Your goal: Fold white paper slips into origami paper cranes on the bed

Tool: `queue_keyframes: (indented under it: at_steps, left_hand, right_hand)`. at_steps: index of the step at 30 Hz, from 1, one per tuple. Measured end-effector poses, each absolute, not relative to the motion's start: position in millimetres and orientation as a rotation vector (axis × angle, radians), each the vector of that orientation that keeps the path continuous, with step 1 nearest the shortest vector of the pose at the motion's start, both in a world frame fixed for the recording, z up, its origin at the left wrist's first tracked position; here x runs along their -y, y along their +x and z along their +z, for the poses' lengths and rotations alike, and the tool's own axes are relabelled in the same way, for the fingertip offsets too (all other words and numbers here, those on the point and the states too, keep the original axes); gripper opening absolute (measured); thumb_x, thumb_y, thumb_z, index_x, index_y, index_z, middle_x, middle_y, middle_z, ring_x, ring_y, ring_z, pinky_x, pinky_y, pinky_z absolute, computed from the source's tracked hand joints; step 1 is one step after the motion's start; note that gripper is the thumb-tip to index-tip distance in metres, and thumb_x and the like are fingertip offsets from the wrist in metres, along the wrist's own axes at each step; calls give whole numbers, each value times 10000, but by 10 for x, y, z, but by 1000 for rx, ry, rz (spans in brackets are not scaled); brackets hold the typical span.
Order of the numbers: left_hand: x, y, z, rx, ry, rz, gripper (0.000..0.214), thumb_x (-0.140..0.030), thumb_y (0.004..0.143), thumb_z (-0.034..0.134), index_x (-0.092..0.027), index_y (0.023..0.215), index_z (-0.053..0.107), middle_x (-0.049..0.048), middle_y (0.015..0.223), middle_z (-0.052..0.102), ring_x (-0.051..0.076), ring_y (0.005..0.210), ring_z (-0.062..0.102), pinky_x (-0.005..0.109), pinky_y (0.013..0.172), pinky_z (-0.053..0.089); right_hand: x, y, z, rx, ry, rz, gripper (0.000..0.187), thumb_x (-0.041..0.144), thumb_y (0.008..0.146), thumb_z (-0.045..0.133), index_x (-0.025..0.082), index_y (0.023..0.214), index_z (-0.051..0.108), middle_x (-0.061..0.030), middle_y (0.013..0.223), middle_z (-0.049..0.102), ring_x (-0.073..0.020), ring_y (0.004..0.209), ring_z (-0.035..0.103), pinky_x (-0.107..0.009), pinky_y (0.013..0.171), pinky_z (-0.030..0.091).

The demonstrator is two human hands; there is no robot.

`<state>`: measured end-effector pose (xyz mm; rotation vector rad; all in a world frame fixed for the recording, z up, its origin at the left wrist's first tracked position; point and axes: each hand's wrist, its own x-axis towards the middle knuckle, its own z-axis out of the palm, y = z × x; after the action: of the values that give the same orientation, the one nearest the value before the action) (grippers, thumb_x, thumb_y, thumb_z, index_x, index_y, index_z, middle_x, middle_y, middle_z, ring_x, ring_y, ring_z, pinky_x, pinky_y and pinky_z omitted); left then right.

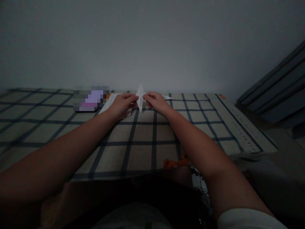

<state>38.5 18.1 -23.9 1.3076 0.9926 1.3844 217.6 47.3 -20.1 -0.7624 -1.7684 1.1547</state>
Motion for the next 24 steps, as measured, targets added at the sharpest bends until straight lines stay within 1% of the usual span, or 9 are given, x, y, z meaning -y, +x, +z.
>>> queue_keyframes:
  at_steps: [2,6,14,17,21,24]
  left_hand:
    - [-187,384,-248,-1012,1308,1377,231,-338,665,787,-141,725,682,9,659,643,111,601,595,277,678,533]
    - [-190,377,-250,-1015,1311,1351,199,-303,663,774,-142,731,678,19,705,663,115,634,617,270,697,531]
    - [-132,371,-204,-1115,1431,1351,202,-318,685,752,-149,752,664,23,711,665,124,630,603,260,657,503]
    - [-140,358,-224,-1100,1473,1337,202,-315,684,752,-151,765,667,22,726,676,125,641,608,250,643,489]
    - [-168,340,-261,-1126,1529,1280,204,-335,711,736,-154,743,649,19,679,654,115,593,582,233,571,450]
    - [-174,350,-277,-1126,1542,1264,178,-310,721,725,-155,740,640,23,683,654,118,603,592,238,594,468]
  right_hand:
    - [-479,2176,-202,1770,-784,1140,188,277,878,602,172,727,560,42,573,516,-79,515,484,-205,508,395]
    - [-464,2181,-188,1811,-806,1142,190,305,883,610,168,755,580,36,591,535,-77,522,483,-204,513,401]
    - [-443,2191,-178,1854,-808,1131,232,358,883,621,154,774,604,32,598,536,-76,536,483,-199,519,393]
    - [-443,2186,-175,1864,-794,1135,218,320,890,610,151,755,585,33,598,532,-74,531,481,-200,520,385]
    - [-422,2166,-160,1878,-822,1125,189,238,895,587,163,730,533,43,583,506,-72,517,466,-196,501,356]
    - [-406,2155,-152,1884,-817,1122,206,203,891,576,178,708,486,52,580,484,-72,522,459,-192,503,353]
